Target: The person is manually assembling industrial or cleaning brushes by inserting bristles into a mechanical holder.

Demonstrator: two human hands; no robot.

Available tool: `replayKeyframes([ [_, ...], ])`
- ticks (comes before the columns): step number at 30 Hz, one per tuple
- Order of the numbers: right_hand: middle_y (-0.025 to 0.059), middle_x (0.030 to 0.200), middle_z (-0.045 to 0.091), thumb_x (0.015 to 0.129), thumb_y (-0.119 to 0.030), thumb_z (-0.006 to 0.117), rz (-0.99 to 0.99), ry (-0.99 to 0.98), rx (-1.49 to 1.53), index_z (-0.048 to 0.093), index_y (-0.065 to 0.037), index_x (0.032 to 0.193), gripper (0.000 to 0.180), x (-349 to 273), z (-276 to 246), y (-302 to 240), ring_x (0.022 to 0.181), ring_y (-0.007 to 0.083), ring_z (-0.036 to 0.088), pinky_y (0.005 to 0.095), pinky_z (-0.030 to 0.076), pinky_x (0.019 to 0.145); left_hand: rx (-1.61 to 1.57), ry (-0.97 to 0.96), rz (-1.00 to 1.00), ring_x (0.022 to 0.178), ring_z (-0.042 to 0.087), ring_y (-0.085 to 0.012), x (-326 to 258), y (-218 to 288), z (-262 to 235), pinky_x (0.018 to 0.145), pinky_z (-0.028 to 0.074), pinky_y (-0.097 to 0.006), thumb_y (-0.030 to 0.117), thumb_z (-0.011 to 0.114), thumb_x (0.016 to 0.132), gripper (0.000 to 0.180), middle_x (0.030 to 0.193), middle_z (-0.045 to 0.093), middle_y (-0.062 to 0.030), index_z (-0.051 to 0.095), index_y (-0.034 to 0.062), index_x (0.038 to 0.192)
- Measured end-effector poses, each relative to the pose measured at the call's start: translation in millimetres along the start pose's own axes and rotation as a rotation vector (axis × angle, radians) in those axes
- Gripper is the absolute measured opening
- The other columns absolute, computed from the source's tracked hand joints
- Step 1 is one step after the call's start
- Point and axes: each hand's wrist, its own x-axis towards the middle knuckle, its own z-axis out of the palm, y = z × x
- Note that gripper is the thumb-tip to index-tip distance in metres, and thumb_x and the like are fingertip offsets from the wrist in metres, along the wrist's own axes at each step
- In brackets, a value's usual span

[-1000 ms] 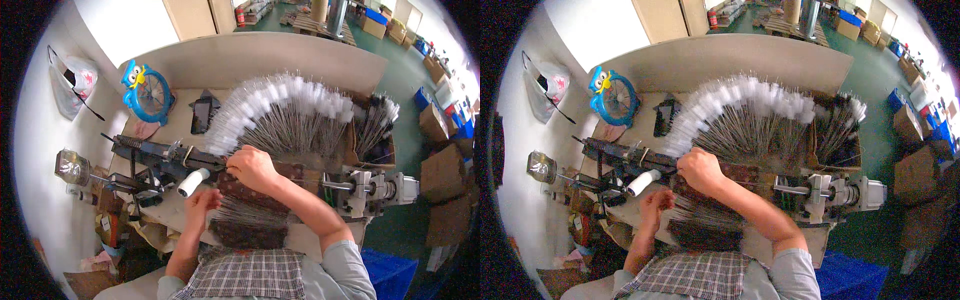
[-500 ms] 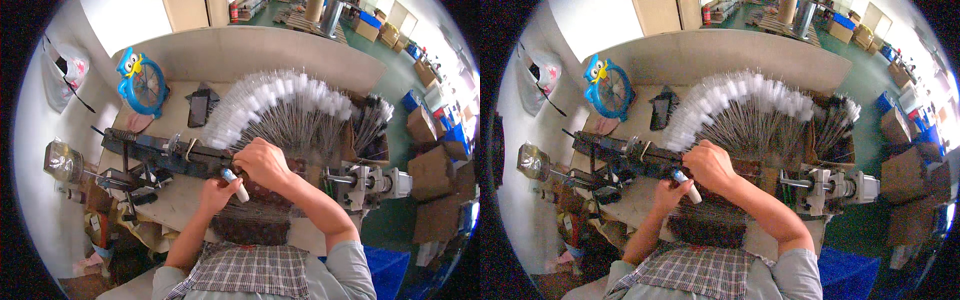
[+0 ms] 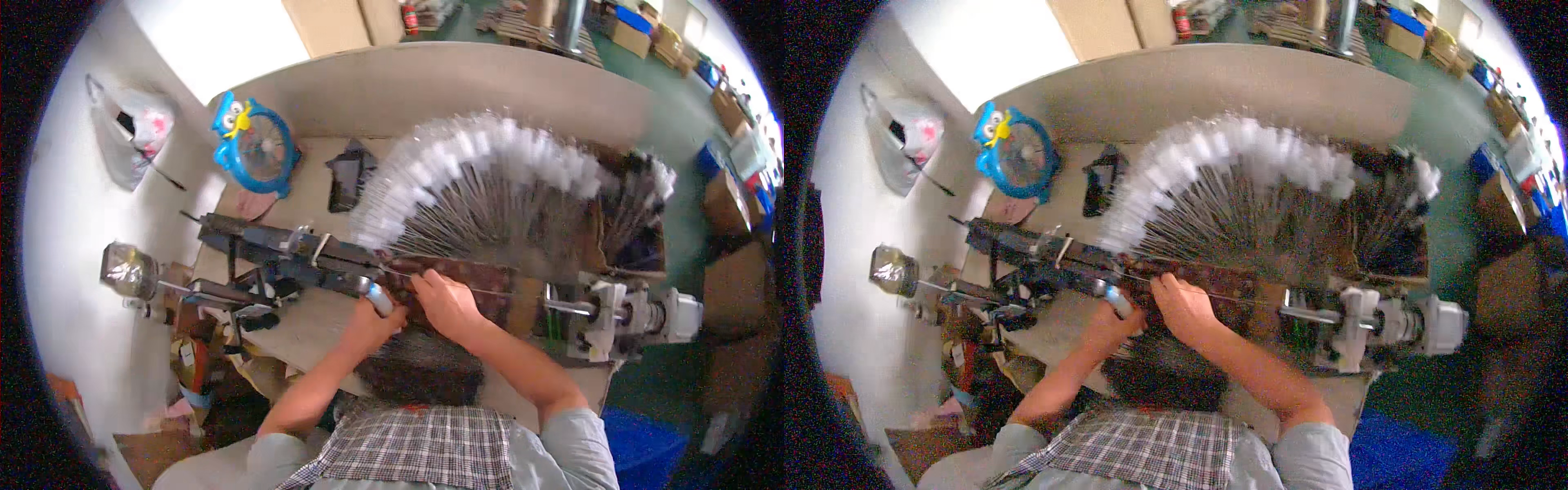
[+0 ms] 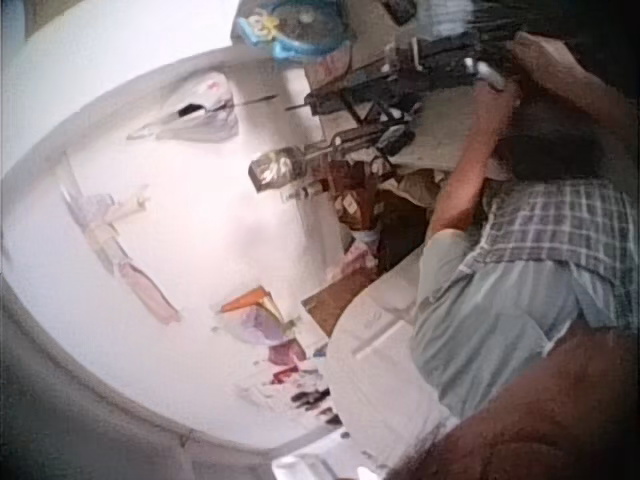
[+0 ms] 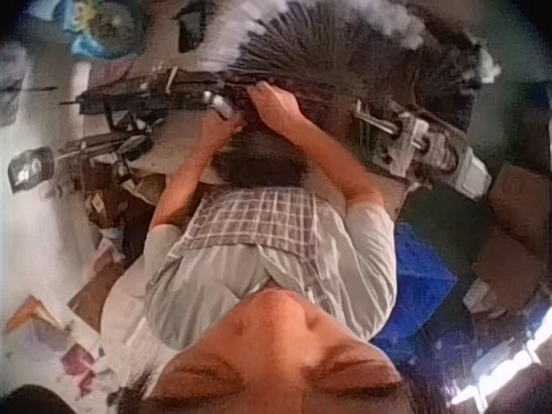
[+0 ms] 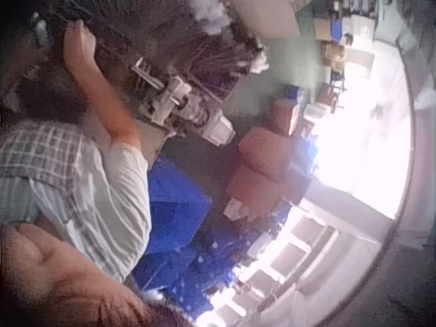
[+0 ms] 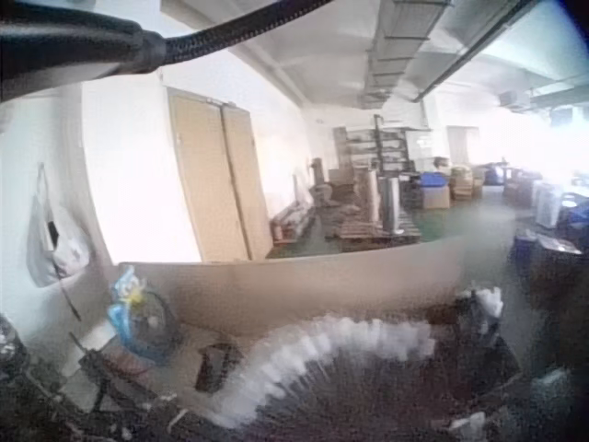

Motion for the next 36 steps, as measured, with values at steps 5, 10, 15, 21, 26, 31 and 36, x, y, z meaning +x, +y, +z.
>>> replayKeyframes([
  [5, 0.0103, 0.084, 0.053, 0.076, -0.003, 0.055, -0.103, -0.057, 0.137, 0.054, -0.005, 0.094, 0.019, -5.3, -37.0, -12.4, 0.077, 0.0300, 0.058, 0.0393, 0.050, 0.065, -0.669, 0.306, -0.080, 0.077, 0.062, -0.0162, -6.0, -72.8, -52.4, 0.065, 0.050, -0.033, 0.031, 0.064, 0.083, 0.027, 0.084, 0.061, -0.0057, 0.055, 0.0072, 0.095],
  [10, 0.0137, 0.087, 0.056, 0.075, -0.002, 0.061, -0.048, -0.062, 0.284, 0.059, -0.004, 0.096, 0.020, -1.4, -41.0, -22.7, 0.080, 0.0335, 0.058, 0.0401, 0.049, 0.067, -1.161, 0.428, -0.238, 0.068, 0.057, -0.0143, -18.5, -134.7, -129.8, 0.063, 0.049, -0.029, 0.031, 0.063, 0.084, 0.025, 0.076, 0.058, -0.0011, 0.058, 0.0089, 0.093],
  [15, 0.0149, 0.090, 0.057, 0.076, 0.000, 0.059, -0.038, -0.104, 0.266, 0.058, -0.004, 0.103, 0.027, 2.0, -39.6, -30.4, 0.081, 0.0350, 0.059, 0.0406, 0.050, 0.068, -1.189, 0.442, -0.216, 0.067, 0.055, -0.0129, -18.2, -138.0, -135.4, 0.061, 0.047, -0.028, 0.029, 0.064, 0.082, 0.022, 0.072, 0.056, 0.0002, 0.060, 0.0088, 0.089],
  [21, 0.0128, 0.086, 0.059, 0.075, 0.000, 0.057, -0.115, -0.022, 0.140, 0.059, -0.004, 0.101, 0.027, -2.2, -67.2, -32.4, 0.078, 0.0332, 0.060, 0.0393, 0.050, 0.067, -1.283, 0.573, -0.256, 0.062, 0.052, -0.0124, -7.6, -138.2, -121.9, 0.055, 0.041, -0.026, 0.020, 0.062, 0.081, 0.012, 0.068, 0.054, 0.0006, 0.058, 0.0088, 0.080],
  [26, 0.0107, 0.080, 0.063, 0.074, -0.006, 0.063, -0.066, 0.217, -0.035, 0.064, -0.005, 0.091, 0.017, 5.3, -99.3, -28.6, 0.076, 0.0297, 0.060, 0.0374, 0.049, 0.068, -0.568, 0.302, 0.106, 0.059, 0.052, -0.0107, -37.4, -38.7, -31.0, 0.056, 0.042, -0.025, 0.013, 0.060, 0.083, 0.008, 0.069, 0.058, -0.0011, 0.060, 0.0057, 0.081],
  [31, 0.0136, 0.086, 0.065, 0.075, -0.011, 0.066, 0.196, 0.137, 0.301, 0.065, -0.003, 0.094, 0.020, -2.6, -97.8, -3.3, 0.081, 0.0278, 0.062, 0.0347, 0.049, 0.073, -1.023, -0.068, 0.037, 0.065, 0.055, -0.0089, -11.6, 25.9, 40.8, 0.058, 0.043, -0.023, 0.018, 0.061, 0.086, 0.015, 0.078, 0.063, -0.0039, 0.063, 0.0035, 0.090],
  [36, 0.0145, 0.086, 0.064, 0.076, -0.009, 0.066, 0.309, 0.036, 0.487, 0.065, -0.002, 0.095, 0.020, -11.9, -115.8, -1.5, 0.077, 0.0257, 0.061, 0.0315, 0.048, 0.071, -0.789, -0.087, 0.076, 0.067, 0.055, -0.0075, -1.1, 29.7, 59.4, 0.058, 0.042, -0.021, 0.016, 0.058, 0.088, 0.015, 0.077, 0.062, -0.0028, 0.062, 0.0024, 0.094],
])
